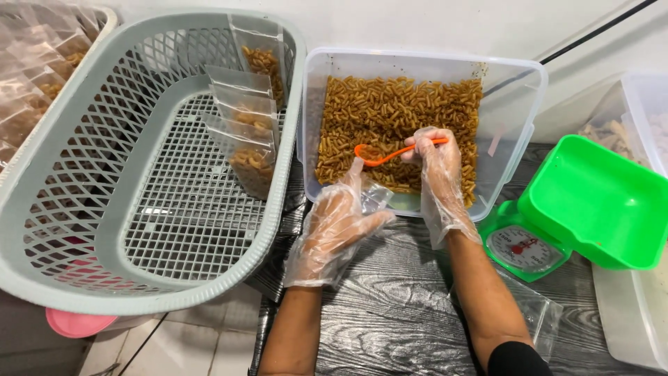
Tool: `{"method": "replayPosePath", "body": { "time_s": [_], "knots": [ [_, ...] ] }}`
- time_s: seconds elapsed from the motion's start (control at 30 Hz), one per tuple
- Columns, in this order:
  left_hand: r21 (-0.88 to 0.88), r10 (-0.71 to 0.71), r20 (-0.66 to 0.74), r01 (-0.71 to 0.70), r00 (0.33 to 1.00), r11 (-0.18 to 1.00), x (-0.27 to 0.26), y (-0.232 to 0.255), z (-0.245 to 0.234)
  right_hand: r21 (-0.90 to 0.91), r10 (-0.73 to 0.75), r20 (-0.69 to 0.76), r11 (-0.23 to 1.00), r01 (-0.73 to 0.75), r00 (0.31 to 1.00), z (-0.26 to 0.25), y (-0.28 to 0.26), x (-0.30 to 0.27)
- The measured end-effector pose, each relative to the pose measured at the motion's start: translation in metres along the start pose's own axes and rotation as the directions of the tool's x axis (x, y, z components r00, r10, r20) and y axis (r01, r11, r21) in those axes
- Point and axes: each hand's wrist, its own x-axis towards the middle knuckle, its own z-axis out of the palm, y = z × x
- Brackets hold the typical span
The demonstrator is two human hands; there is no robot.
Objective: Scooping dried food items from a large container into small plastic bags and weighing them on a scale for packaging.
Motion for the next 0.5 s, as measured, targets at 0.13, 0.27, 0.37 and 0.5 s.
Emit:
{"method": "replayPosePath", "body": {
  "time_s": [0.13, 0.27, 0.37, 0.5],
  "knots": [
    [-0.014, -0.044, -0.088, 0.043, 0.995, 0.999, -0.004, 0.002, 0.000, -0.042, -0.094, 0.000, 0.995, 0.094, 0.996, -0.004, -0.004, 0.002],
    [-0.021, -0.091, -0.110, 0.090, 0.990, 0.996, 0.007, -0.010, 0.009, -0.094, -0.195, 0.047, 0.976, 0.199, 0.980, -0.012, -0.007, 0.002],
    [0.039, -0.078, -0.141, 0.085, 0.987, 0.996, 0.016, -0.022, 0.021, -0.135, -0.292, 0.098, 0.943, 0.303, 0.951, -0.006, -0.028, -0.007],
    [0.038, -0.076, -0.208, 0.086, 0.975, 0.996, 0.021, -0.024, 0.025, -0.130, -0.418, 0.154, 0.890, 0.437, 0.896, 0.003, -0.056, -0.021]
  ]
}}
